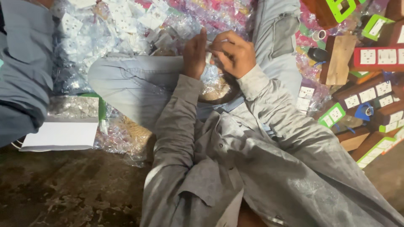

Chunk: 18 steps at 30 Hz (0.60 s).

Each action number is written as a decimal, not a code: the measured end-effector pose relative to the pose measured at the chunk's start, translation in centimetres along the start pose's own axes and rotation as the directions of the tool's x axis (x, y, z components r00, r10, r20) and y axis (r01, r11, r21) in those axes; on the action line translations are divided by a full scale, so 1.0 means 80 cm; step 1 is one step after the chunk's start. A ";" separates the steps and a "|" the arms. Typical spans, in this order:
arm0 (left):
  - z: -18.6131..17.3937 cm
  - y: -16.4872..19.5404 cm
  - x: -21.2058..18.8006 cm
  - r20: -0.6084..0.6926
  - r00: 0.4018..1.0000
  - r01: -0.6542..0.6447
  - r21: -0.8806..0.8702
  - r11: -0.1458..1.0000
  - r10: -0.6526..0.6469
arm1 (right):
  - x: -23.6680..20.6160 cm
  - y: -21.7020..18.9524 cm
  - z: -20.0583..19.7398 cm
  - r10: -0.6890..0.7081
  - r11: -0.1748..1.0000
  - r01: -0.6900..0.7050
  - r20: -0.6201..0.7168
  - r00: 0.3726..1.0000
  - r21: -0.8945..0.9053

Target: The person sits cross-legged on the floor and assembles white electrical switch and socket faceplates one at a time, fitting components onto each plate by hand and using a small screwdriver, then sets finished plates aside on the plastic-covered work area.

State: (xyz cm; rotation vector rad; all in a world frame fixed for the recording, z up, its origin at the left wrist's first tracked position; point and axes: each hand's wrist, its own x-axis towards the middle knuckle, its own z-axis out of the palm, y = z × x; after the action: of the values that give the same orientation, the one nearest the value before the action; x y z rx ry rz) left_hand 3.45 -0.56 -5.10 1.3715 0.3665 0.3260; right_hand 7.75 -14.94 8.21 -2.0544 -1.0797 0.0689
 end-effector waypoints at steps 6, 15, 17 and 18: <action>0.004 0.014 -0.010 0.315 0.862 0.506 -0.476 0.720 -0.398 | -0.002 0.008 0.012 -0.042 0.979 0.075 -0.175 0.984 0.188; 0.004 0.015 -0.011 0.579 0.764 0.645 -0.666 0.375 -0.286 | -0.018 0.035 0.044 0.481 0.330 -0.322 0.135 0.866 0.887; 0.004 0.016 -0.010 0.613 0.777 0.628 -0.741 0.237 -0.141 | -0.014 0.047 0.041 0.487 -0.013 -0.193 0.175 0.856 0.981; 0.004 0.017 -0.011 0.621 0.772 0.632 -0.726 0.269 -0.138 | -0.013 0.052 0.039 0.485 -0.186 -0.119 0.197 0.852 0.975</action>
State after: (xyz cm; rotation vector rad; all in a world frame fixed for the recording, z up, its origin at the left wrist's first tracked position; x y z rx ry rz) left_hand 2.80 -1.02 -3.66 0.1210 0.0725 -0.2470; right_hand 8.68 -15.06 2.94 -0.6708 -0.0020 0.6720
